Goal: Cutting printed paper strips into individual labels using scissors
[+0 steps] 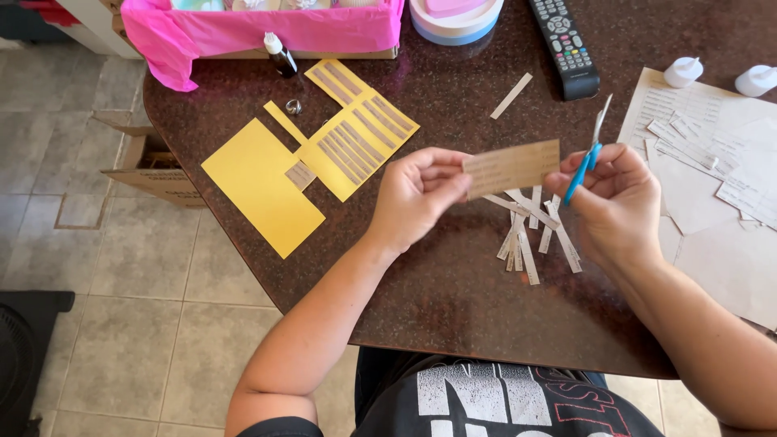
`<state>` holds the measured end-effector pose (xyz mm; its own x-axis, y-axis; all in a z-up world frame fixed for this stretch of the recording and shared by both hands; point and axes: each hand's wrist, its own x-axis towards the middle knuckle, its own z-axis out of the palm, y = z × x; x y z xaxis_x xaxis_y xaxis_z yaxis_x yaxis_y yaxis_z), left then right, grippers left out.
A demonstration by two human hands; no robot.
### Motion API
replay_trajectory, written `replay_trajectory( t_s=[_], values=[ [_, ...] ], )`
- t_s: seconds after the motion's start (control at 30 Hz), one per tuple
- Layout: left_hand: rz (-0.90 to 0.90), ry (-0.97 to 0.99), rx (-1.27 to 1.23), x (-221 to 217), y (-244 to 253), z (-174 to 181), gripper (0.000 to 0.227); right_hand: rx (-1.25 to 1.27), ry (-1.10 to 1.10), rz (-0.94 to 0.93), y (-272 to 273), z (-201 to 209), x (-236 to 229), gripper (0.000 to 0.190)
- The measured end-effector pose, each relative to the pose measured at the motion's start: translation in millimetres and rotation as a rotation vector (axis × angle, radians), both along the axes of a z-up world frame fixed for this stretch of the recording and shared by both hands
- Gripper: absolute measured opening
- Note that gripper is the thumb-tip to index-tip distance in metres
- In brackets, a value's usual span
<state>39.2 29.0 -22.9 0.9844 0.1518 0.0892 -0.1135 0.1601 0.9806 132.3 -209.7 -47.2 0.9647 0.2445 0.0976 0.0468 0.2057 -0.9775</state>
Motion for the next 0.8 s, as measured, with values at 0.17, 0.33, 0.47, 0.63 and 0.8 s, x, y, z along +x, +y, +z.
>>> replay_trajectory(
  t_s=[0.17, 0.33, 0.47, 0.63, 0.8],
  values=[
    [0.049, 0.037, -0.257, 3.9, -2.7, -9.3, 0.021, 0.078, 0.051, -0.039, -0.8, -7.5, 4.6, 0.041],
    [0.111, 0.051, -0.281, 3.1, -3.8, -9.9, 0.019, 0.082, 0.073, -0.021, 1.0, -3.5, -4.1, 0.041],
    [0.113, 0.011, -0.288, 1.5, -4.0, -8.7, 0.016, 0.11, 0.097, -0.001, 0.3, -4.5, -5.1, 0.04],
    [0.12, -0.005, -0.257, -0.4, -4.3, -5.4, 0.016, 0.136, 0.116, 0.01, 0.6, -4.6, -6.7, 0.041],
    [0.135, -0.006, -0.221, -3.2, -4.9, -0.6, 0.015, 0.125, 0.111, 0.001, 0.1, -4.4, -7.4, 0.041]
  ],
)
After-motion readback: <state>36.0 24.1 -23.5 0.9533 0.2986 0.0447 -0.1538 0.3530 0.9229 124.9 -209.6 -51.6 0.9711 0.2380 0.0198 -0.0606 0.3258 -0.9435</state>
